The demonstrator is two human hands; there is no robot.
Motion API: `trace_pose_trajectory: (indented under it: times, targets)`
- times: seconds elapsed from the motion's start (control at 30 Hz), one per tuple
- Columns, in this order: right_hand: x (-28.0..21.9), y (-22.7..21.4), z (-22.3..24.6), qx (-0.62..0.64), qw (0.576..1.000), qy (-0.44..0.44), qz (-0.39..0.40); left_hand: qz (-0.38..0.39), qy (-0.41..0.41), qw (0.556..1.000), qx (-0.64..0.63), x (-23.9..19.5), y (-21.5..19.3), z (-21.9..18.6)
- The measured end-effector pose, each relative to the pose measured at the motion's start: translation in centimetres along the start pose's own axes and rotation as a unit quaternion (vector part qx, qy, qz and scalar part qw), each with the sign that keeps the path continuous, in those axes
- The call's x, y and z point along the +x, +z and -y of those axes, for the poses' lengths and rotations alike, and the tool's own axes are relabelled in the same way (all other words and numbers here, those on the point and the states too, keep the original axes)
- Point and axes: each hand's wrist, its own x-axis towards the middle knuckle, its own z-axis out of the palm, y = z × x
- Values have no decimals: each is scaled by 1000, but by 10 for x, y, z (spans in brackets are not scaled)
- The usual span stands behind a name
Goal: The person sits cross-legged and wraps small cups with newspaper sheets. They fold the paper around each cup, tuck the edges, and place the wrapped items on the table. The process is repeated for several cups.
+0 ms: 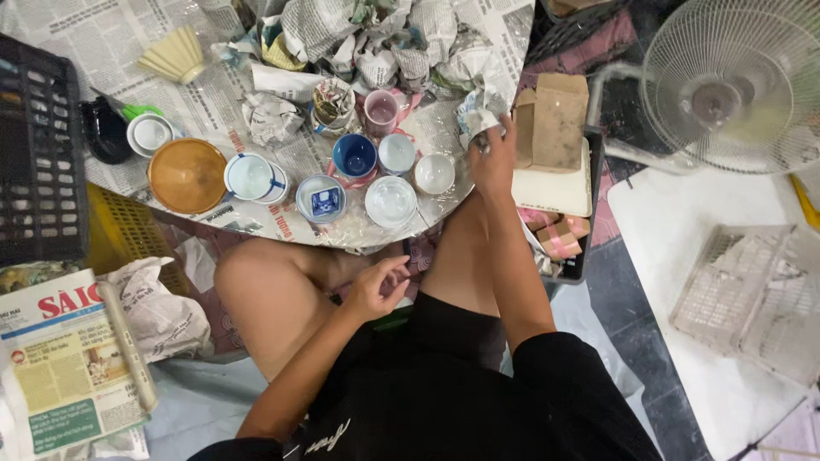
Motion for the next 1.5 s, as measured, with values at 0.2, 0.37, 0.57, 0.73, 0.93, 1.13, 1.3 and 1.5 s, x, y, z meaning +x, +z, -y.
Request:
trace_pose_trajectory:
  times: [0.2,0.37,0.57,0.73,0.93,1.13,1.3,1.5]
  targets:
    - [0,-3,-14,29,998,-57,-5,-78,-63,995,22,-30,5,-13]
    - [2,-5,-8,-40,996,-73,13,-90,-96,991,-13,-52,9,-19]
    - [-6,-19,-12,-4,996,-92,-1,-81,-127,987,-62,-83,20,-14]
    - [-68,-47,23,292,955,18,38,-18,-204,966,-158,-116,33,16]
    - [-185,-58,112,283,881,-378,32,22,-174,884,-433,-121,24,43]
    - [-263,-54,163,275,889,-201,306,-204,-238,791,-525,-130,33,72]
    - [-258,-55,154,216,931,-148,254,-210,-214,867,-397,-129,34,79]
    - [-249,-55,152,158,925,-247,243,-137,-213,902,-350,-135,48,91]
